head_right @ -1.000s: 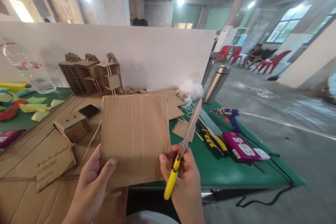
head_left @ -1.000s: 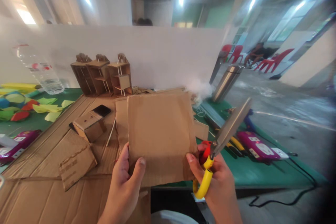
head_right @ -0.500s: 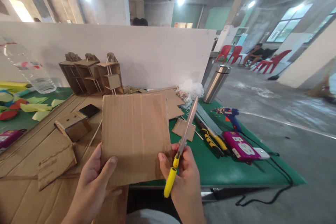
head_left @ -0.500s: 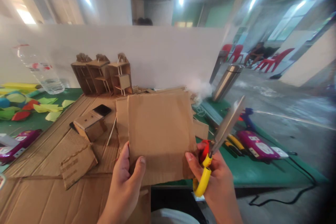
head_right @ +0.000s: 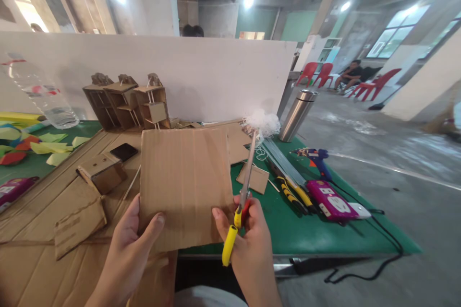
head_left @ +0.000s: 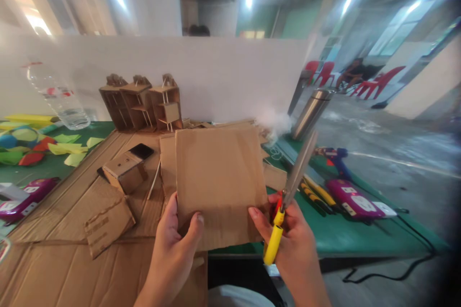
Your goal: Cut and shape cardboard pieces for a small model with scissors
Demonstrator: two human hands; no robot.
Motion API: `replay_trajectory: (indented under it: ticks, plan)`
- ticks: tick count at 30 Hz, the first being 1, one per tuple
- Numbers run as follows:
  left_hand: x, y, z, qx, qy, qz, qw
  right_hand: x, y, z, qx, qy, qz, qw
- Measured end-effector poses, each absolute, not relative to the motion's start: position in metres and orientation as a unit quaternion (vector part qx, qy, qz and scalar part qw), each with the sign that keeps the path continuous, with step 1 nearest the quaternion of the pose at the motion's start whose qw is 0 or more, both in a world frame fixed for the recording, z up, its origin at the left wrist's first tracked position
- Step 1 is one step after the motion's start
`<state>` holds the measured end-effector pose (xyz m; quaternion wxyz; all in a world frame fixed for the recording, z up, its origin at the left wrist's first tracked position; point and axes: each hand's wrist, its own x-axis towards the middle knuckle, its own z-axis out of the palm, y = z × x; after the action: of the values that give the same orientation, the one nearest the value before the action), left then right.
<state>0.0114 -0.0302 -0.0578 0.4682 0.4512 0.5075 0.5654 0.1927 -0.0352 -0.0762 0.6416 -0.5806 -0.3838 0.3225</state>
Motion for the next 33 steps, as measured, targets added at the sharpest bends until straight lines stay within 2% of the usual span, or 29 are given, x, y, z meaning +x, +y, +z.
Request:
replay_trajectory:
  ticks: [33]
  plan:
    - [0.022, -0.034, -0.049, 0.389, 0.547, 0.59, 0.448, 0.191, -0.039, -0.079, -0.585, -0.415, 0.332, 0.613]
